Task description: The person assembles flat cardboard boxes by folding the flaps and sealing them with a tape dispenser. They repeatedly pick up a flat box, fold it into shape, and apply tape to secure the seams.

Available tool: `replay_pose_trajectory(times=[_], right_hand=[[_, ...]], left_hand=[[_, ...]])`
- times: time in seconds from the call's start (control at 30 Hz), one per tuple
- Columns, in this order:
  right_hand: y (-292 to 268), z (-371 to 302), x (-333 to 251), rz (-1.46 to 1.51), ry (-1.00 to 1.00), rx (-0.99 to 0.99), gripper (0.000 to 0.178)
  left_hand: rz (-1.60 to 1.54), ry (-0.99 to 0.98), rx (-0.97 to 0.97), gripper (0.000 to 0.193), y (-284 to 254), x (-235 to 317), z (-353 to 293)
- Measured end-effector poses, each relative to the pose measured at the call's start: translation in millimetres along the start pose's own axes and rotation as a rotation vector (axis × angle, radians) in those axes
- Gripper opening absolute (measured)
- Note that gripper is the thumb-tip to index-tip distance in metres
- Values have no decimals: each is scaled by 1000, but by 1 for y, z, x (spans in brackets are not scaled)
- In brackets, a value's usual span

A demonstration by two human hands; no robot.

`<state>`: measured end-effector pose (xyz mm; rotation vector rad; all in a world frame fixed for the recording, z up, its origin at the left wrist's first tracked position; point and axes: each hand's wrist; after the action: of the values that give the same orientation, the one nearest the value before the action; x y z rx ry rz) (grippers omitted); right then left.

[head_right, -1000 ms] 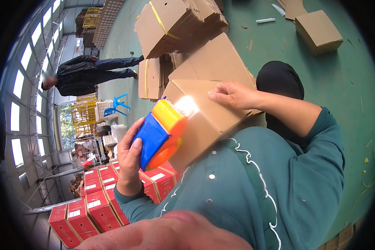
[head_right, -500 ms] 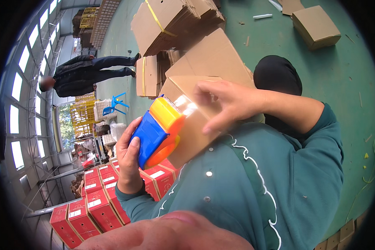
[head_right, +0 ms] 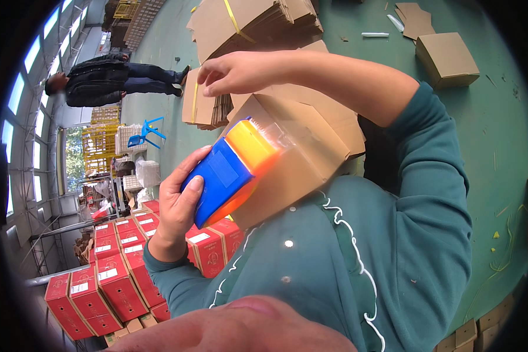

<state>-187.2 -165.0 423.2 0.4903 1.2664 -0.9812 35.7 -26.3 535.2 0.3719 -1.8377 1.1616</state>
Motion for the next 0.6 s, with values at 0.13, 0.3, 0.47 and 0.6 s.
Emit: replay_pose_trajectory(times=[0.13, 0.3, 0.47, 0.6], right_hand=[[65, 78, -46, -357, 116, -916, 59], [104, 70, -39, -499, -84, -1053, 67], [97, 66, -21, -410, 14, -990, 66], [99, 62, -16, -450, -66, -904, 66]], left_hand=[[57, -50, -93, 44, -6, 11, 1], [149, 18, -74, 44, -24, -3, -26], [204, 94, -46, 45, -76, -55, -74], [-80, -127, 39, 46, -102, -87, -115]])
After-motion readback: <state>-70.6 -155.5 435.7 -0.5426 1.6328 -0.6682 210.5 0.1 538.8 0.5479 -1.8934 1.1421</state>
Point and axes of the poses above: each hand's wrist, its own z-axis towards the middle knuckle, its own y-axis out of the palm, x = y × z, and after that the axes turned 1 degree about -z, right-handed
